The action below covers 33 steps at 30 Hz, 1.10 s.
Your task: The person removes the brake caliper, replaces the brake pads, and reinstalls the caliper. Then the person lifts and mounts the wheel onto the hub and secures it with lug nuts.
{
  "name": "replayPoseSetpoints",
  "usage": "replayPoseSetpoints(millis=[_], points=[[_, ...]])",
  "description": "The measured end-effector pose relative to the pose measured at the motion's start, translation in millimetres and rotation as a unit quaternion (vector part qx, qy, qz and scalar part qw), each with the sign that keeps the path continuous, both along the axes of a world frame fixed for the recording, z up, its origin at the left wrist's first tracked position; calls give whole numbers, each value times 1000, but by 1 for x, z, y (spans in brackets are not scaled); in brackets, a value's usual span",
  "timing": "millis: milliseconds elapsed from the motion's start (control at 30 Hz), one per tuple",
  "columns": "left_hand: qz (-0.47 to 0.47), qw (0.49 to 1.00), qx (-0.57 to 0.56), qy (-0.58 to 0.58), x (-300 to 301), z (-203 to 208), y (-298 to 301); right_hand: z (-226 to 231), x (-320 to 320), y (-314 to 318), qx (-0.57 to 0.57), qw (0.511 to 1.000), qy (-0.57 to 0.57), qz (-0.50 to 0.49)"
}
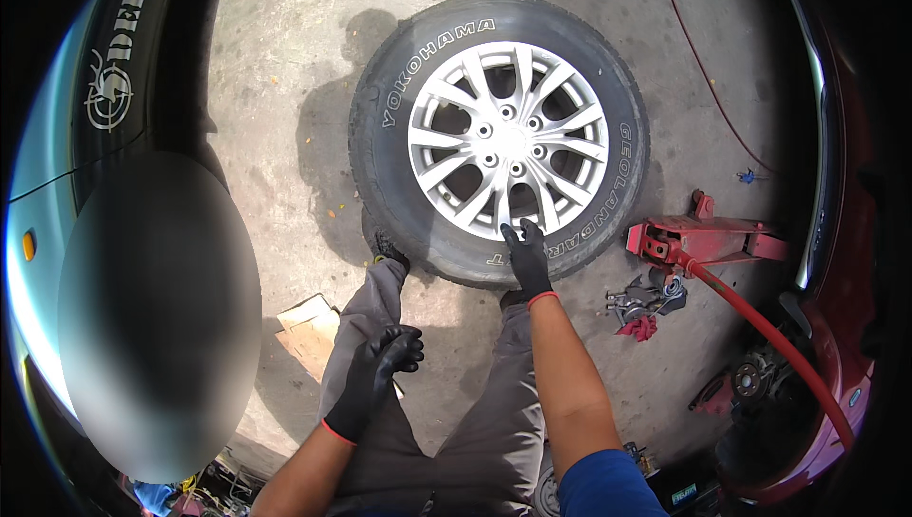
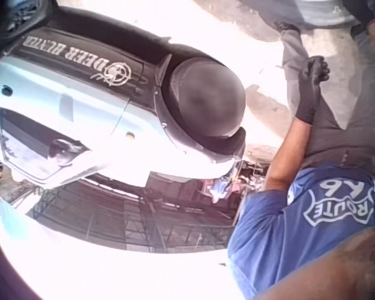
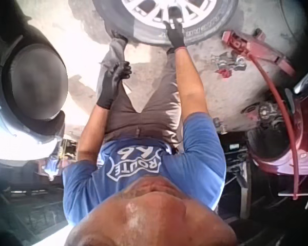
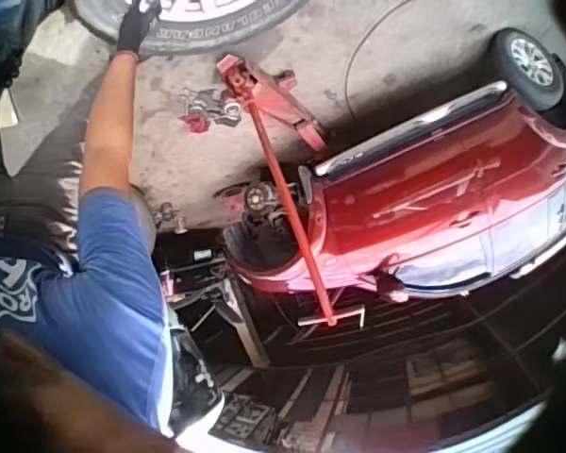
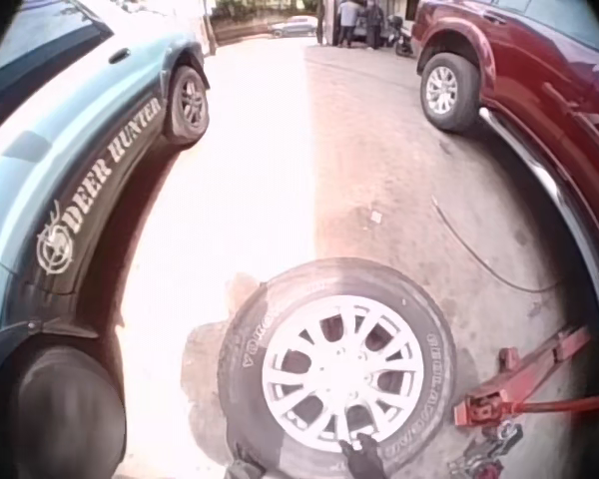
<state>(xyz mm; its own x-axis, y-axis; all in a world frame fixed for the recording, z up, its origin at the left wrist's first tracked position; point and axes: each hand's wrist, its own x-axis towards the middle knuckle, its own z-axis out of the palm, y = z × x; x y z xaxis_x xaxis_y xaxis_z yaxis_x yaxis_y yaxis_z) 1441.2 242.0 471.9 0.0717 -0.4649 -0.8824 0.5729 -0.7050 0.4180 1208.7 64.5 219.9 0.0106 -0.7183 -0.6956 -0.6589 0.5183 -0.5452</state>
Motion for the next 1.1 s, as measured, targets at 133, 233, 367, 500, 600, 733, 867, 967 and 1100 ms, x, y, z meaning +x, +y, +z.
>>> replayPoseSetpoints(millis=[133,233,367,500,600,733,867,967,1100], points=[[49,997,32,53,2,-41,28,-79,48,-17,-88,994,51,-26],[66,991,68,90,9,-69,56,-97,42,-35,-41,998,-33,-40],[177,970,93,140,14,-106,94,-90,43,-46,16,997,-48,-54],[276,951,106,92,-5,-135,105,-42,74,-37,67,970,-115,-203],[393,918,55,-18,-9,-139,101,39,94,-34,173,972,-95,-126],[366,892,-40,-262,46,-113,87,164,122,-62,378,866,-310,-104],[254,869,-59,-421,125,-66,56,226,159,-107,544,751,-311,-206],[201,836,-55,-507,169,-46,-2,254,155,-138,424,872,-230,-88],[94,821,-80,-558,177,-9,-78,333,68,-125,-135,931,-126,316]])
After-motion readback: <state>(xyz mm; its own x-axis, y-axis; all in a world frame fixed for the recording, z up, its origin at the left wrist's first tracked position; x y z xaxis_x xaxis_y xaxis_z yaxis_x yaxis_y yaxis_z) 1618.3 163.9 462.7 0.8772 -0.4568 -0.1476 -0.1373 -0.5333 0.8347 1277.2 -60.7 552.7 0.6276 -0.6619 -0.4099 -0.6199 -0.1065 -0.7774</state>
